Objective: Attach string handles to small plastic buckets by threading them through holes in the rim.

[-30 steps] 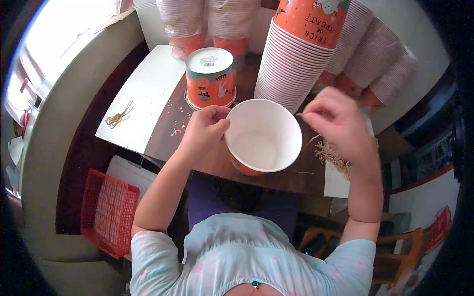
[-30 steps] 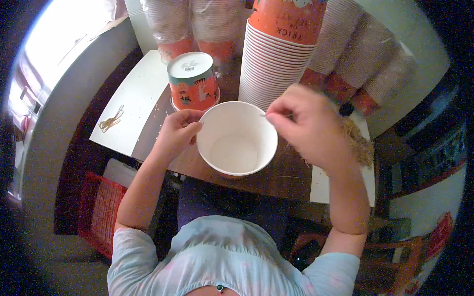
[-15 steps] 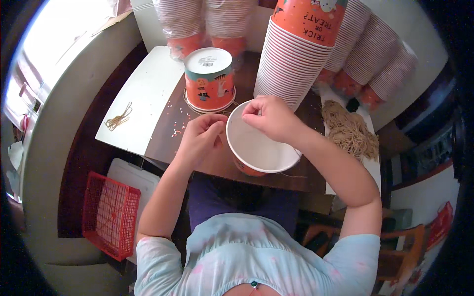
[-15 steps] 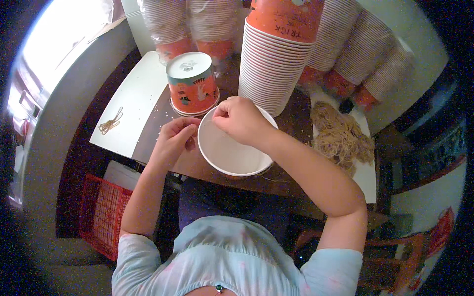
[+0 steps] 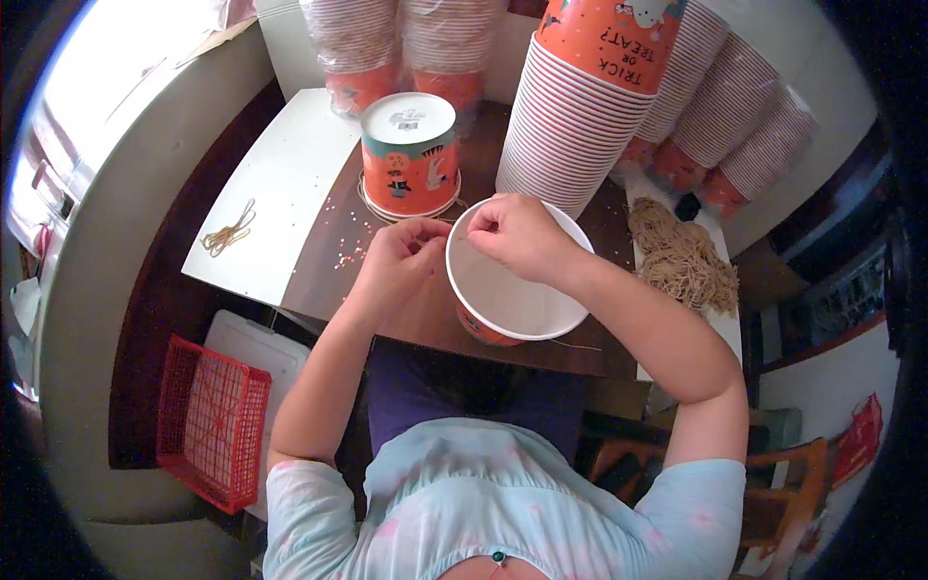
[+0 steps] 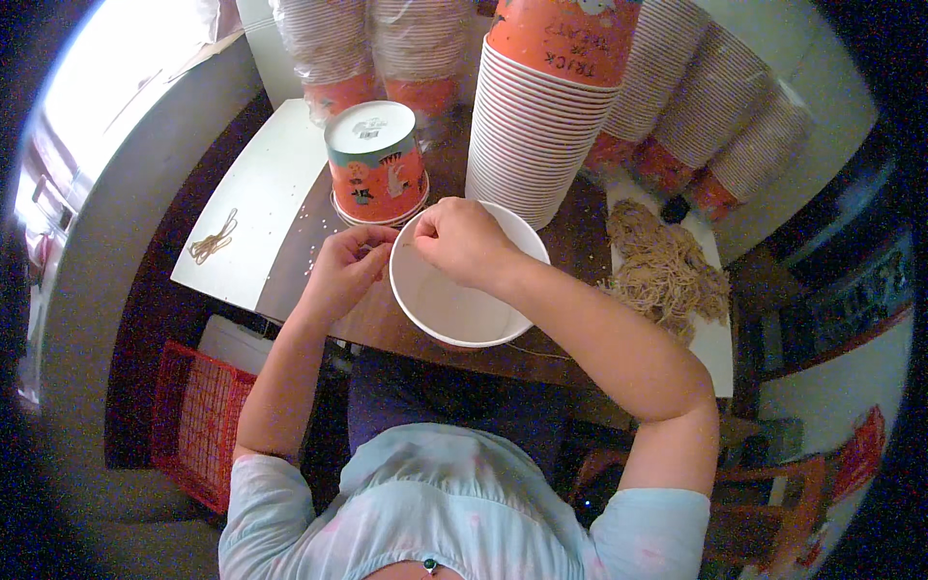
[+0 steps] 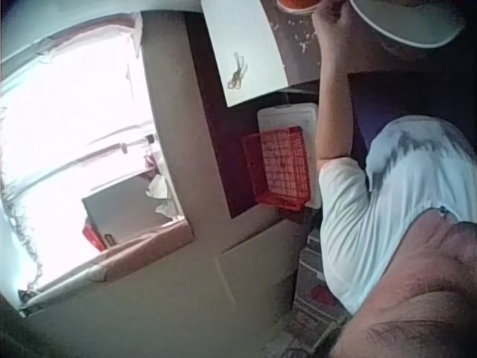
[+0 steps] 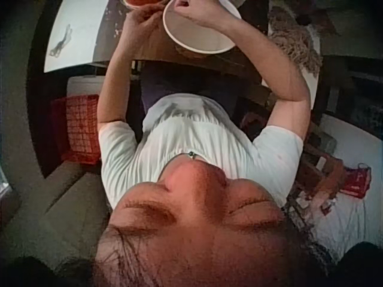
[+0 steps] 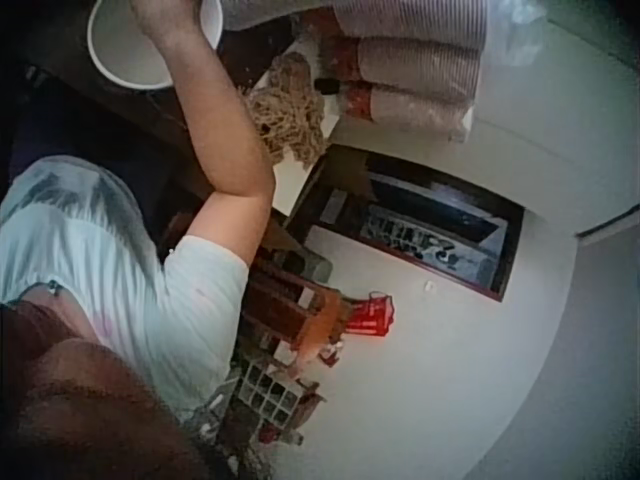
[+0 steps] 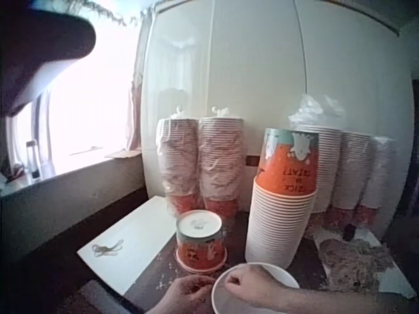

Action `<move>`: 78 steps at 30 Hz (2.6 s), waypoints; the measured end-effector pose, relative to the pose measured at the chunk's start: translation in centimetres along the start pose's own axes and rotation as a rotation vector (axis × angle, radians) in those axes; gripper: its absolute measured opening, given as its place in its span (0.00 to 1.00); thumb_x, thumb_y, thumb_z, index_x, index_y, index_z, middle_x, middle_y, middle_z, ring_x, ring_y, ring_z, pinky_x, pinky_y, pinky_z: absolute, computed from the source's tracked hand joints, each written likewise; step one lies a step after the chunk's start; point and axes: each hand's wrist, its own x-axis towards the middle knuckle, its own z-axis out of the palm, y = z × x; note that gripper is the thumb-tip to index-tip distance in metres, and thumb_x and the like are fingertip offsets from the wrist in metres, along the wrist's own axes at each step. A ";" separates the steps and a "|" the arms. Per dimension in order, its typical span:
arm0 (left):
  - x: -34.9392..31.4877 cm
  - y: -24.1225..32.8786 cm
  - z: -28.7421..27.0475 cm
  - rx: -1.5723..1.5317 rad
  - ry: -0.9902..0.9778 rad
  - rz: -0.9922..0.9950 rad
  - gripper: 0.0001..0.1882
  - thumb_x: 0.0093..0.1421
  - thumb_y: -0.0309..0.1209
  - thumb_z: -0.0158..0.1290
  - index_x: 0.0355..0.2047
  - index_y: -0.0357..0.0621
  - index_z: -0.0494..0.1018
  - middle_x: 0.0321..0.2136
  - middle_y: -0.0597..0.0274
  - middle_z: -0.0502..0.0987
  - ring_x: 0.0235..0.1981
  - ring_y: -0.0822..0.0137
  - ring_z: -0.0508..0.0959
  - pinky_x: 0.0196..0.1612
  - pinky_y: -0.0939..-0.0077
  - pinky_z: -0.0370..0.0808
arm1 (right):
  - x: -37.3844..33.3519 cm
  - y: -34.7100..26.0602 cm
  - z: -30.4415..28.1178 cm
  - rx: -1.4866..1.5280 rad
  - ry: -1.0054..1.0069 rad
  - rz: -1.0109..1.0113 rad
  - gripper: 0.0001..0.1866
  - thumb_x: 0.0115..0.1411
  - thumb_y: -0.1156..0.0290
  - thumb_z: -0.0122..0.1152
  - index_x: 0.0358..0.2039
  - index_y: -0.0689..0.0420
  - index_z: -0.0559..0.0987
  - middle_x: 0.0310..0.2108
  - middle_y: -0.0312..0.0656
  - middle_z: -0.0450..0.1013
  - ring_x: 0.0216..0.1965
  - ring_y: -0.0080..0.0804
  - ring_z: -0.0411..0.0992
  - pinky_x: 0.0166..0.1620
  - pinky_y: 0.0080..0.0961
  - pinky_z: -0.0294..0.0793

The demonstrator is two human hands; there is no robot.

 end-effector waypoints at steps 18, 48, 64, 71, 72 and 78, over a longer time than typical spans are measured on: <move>0.0 0.9 0.3 -0.007 -0.044 -0.015 0.13 0.57 0.22 0.47 0.42 0.33 0.74 0.30 0.63 0.78 0.30 0.78 0.74 0.34 0.82 0.72 | 0.4 0.3 0.5 0.033 -0.035 0.003 0.07 0.50 0.72 0.58 0.24 0.64 0.79 0.25 0.45 0.72 0.27 0.34 0.72 0.32 0.29 0.71; -5.3 -0.6 1.9 -0.990 -0.162 -0.410 0.09 0.61 0.32 0.41 0.30 0.43 0.70 0.41 0.49 0.76 0.40 0.55 0.78 0.47 0.60 0.73 | -8.3 -3.9 -4.3 0.057 0.223 -0.029 0.07 0.54 0.75 0.58 0.34 0.62 0.78 0.28 0.45 0.75 0.29 0.28 0.75 0.32 0.23 0.73; -8.7 -1.6 5.3 -0.973 -0.083 -0.082 0.04 0.60 0.23 0.45 0.31 0.38 0.70 0.39 0.52 0.77 0.37 0.68 0.76 0.44 0.71 0.73 | -12.7 -1.6 9.5 0.266 0.495 -0.118 0.07 0.50 0.81 0.63 0.31 0.60 0.78 0.31 0.42 0.75 0.30 0.32 0.75 0.33 0.25 0.74; -9.6 -2.0 5.7 -0.612 0.008 0.057 0.03 0.61 0.22 0.46 0.32 0.35 0.69 0.31 0.61 0.76 0.30 0.76 0.74 0.35 0.82 0.73 | -13.0 -2.3 7.1 0.119 0.581 -0.205 0.06 0.51 0.76 0.63 0.31 0.60 0.77 0.28 0.42 0.73 0.32 0.37 0.74 0.36 0.28 0.75; -9.7 -1.8 5.9 -0.499 0.024 0.086 0.02 0.61 0.21 0.46 0.32 0.35 0.68 0.29 0.63 0.74 0.28 0.78 0.72 0.32 0.83 0.71 | -12.8 -2.6 7.1 0.233 0.565 -0.133 0.06 0.52 0.75 0.63 0.30 0.60 0.77 0.28 0.41 0.73 0.29 0.34 0.74 0.32 0.26 0.75; -9.6 -1.7 5.9 -0.046 0.113 0.318 0.01 0.56 0.19 0.51 0.30 0.35 0.70 0.27 0.63 0.70 0.23 0.78 0.69 0.25 0.85 0.66 | -12.1 -2.7 7.5 0.312 0.547 -0.068 0.06 0.54 0.73 0.64 0.30 0.61 0.77 0.27 0.41 0.73 0.23 0.26 0.73 0.25 0.21 0.74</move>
